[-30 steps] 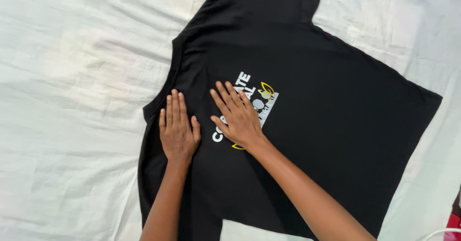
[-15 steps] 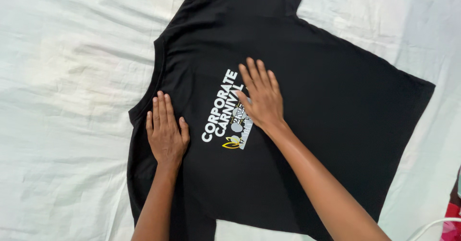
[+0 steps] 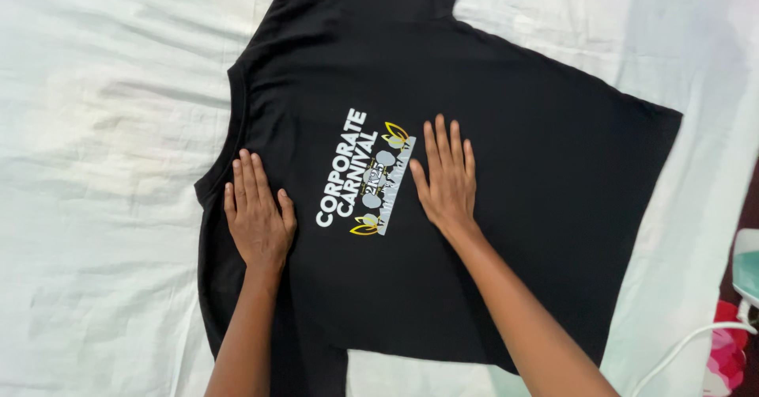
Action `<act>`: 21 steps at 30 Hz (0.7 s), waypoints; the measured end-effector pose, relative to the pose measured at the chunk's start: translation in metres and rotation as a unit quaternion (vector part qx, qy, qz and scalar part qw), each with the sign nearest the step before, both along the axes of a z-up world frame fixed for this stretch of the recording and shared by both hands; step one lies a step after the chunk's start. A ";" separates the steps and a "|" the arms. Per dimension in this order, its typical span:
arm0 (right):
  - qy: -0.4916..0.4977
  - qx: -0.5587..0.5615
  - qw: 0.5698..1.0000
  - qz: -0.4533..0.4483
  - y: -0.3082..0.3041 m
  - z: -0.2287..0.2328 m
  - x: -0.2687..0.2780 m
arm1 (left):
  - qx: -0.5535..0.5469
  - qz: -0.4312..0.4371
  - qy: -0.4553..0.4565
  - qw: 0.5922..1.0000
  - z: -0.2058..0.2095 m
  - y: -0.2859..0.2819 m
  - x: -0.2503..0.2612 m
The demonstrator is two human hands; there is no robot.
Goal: The person irons a black t-shirt laid flat on a bed using a handheld steam iron. They systematically smooth the fabric, focusing on the front panel and sleeves, then lift the shirt to fold it neatly.
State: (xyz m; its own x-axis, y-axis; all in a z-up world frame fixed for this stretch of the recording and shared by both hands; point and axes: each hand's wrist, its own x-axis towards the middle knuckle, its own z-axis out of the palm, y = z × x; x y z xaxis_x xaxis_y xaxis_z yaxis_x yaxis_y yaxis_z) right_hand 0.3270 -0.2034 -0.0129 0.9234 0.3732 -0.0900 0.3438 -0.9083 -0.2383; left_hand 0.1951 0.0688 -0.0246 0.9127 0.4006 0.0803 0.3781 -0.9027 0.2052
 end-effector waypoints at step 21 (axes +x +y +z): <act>0.233 -0.092 0.968 0.014 -0.106 0.114 -0.110 | -0.123 -0.196 0.097 0.968 0.045 -0.037 -0.019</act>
State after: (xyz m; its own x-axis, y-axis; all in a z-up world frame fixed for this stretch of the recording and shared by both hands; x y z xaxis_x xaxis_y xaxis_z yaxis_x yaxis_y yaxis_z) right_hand 0.2173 -0.3090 0.1010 0.7567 0.3357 -0.5610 0.2635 -0.9419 -0.2082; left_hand 0.1757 0.0319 0.0206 0.9867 0.0057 -0.1623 0.0696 -0.9177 0.3911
